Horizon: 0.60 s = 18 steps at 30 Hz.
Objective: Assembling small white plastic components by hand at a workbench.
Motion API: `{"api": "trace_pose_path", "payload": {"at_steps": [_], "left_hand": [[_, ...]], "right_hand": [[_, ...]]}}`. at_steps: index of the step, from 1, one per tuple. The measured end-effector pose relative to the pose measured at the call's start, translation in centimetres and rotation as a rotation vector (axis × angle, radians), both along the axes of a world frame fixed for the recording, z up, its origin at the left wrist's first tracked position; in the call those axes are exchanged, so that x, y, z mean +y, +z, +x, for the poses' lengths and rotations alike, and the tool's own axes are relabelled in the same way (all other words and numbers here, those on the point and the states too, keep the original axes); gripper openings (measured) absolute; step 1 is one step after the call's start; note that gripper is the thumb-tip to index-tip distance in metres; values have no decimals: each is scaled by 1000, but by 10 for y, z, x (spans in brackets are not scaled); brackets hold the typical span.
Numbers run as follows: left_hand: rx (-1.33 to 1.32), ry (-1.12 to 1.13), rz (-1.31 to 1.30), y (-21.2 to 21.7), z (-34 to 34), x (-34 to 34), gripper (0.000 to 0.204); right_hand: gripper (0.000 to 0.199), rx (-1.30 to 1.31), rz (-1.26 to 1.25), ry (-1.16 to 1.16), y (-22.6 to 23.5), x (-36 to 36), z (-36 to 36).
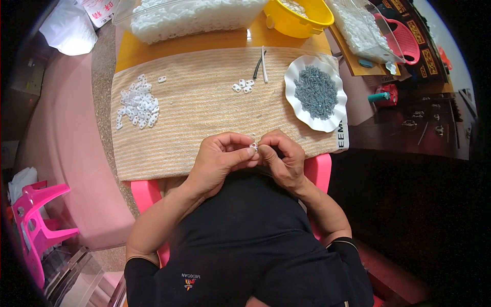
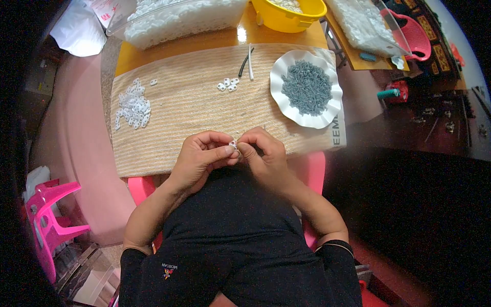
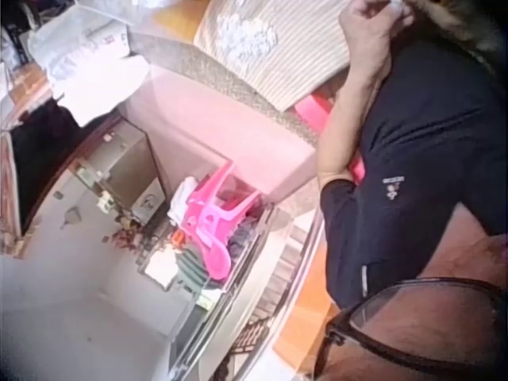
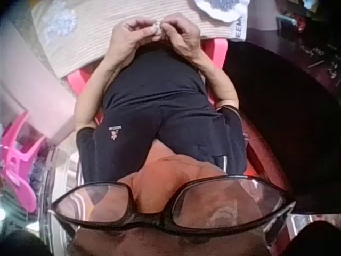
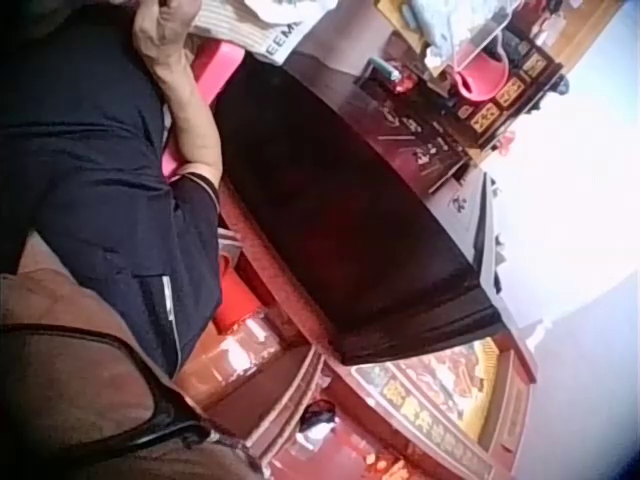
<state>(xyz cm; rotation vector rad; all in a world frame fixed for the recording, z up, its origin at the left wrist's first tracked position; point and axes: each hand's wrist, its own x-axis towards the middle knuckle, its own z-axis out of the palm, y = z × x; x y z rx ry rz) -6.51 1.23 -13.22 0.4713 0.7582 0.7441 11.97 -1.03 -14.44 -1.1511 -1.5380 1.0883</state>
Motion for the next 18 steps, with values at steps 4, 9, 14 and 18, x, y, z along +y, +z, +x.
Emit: {"api": "trace_pose_path", "payload": {"at_steps": [4, 9, 14, 18], "left_hand": [[0, 15, 5, -1, 1, -1, 18], [6, 32, 30, -6, 2, -4, 18], [4, 43, 52, -6, 2, -4, 18], [2, 52, 42, -7, 3, -3, 18]], "right_hand": [[7, -10, -5, -3, 1, 0, -2], [9, -66, 45, -2, 3, 1, -3], [10, -60, 10, -16, 4, 1, -4], [11, -113, 62, -12, 5, 3, -4]]}}
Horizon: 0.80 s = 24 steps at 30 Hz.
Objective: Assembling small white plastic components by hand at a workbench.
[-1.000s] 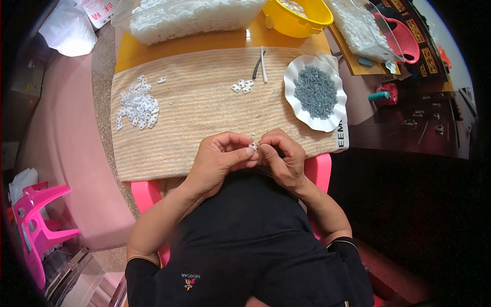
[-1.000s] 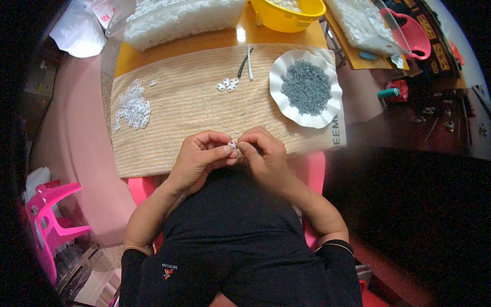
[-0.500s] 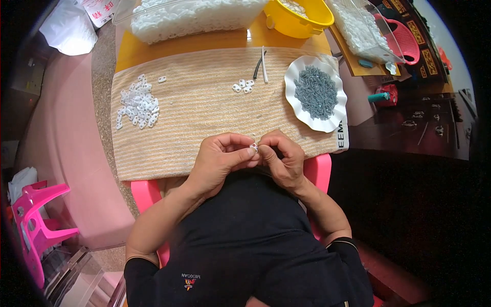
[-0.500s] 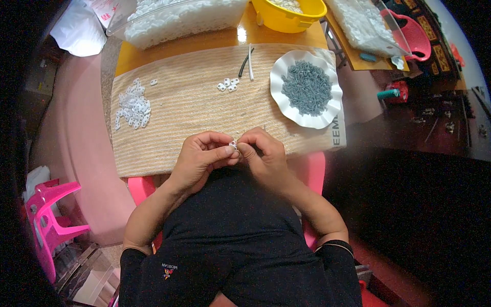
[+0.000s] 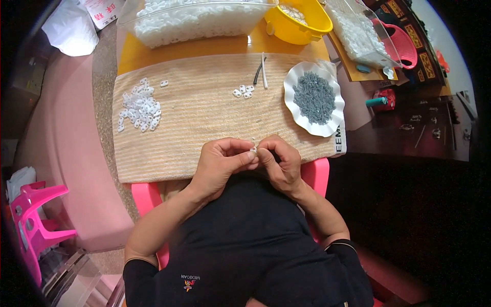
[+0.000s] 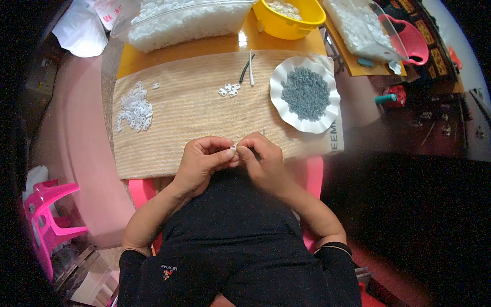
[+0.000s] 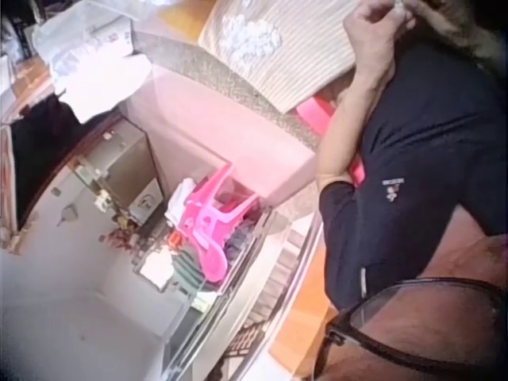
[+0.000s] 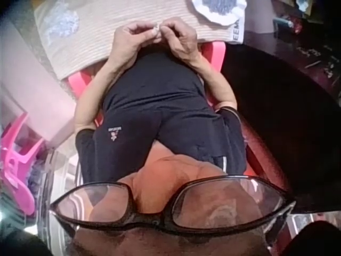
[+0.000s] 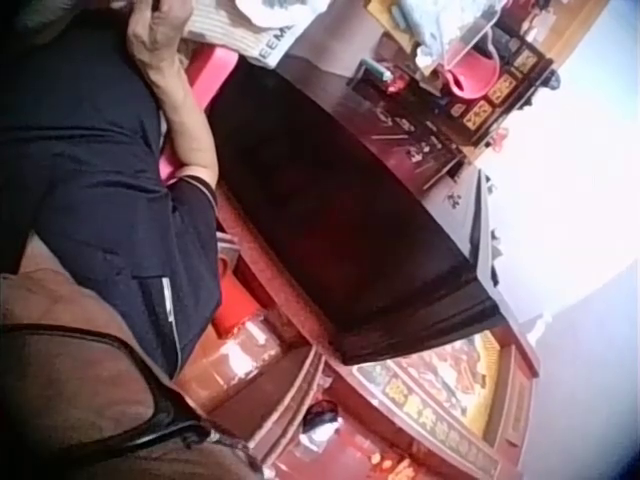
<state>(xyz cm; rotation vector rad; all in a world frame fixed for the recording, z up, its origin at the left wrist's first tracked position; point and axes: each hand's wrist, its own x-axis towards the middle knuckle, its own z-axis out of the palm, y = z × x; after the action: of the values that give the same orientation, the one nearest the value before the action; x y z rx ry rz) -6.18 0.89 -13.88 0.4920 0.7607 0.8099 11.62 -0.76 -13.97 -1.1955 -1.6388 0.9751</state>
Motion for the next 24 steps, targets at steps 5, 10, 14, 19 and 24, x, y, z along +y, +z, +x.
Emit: {"api": "trace_pose_path", "payload": {"at_steps": [5, 10, 14, 19, 24], "left_hand": [[5, 7, 12, -4, 0, -1, 18], [58, 17, 121, -2, 0, -4, 17], [67, 34, 162, -2, 2, -6, 16], [40, 39, 110, -1, 1, -6, 17], [10, 49, 41, -1, -3, -4, 16]], "right_hand": [[13, -21, -59, -8, 1, -2, -2], [17, 175, -322, -29, 11, -8, -8], [19, 196, -449, -53, 8, -9, -6], [18, 202, -426, -50, 9, -6, -5], [18, 129, -419, 15, 13, -4, 0]]}}
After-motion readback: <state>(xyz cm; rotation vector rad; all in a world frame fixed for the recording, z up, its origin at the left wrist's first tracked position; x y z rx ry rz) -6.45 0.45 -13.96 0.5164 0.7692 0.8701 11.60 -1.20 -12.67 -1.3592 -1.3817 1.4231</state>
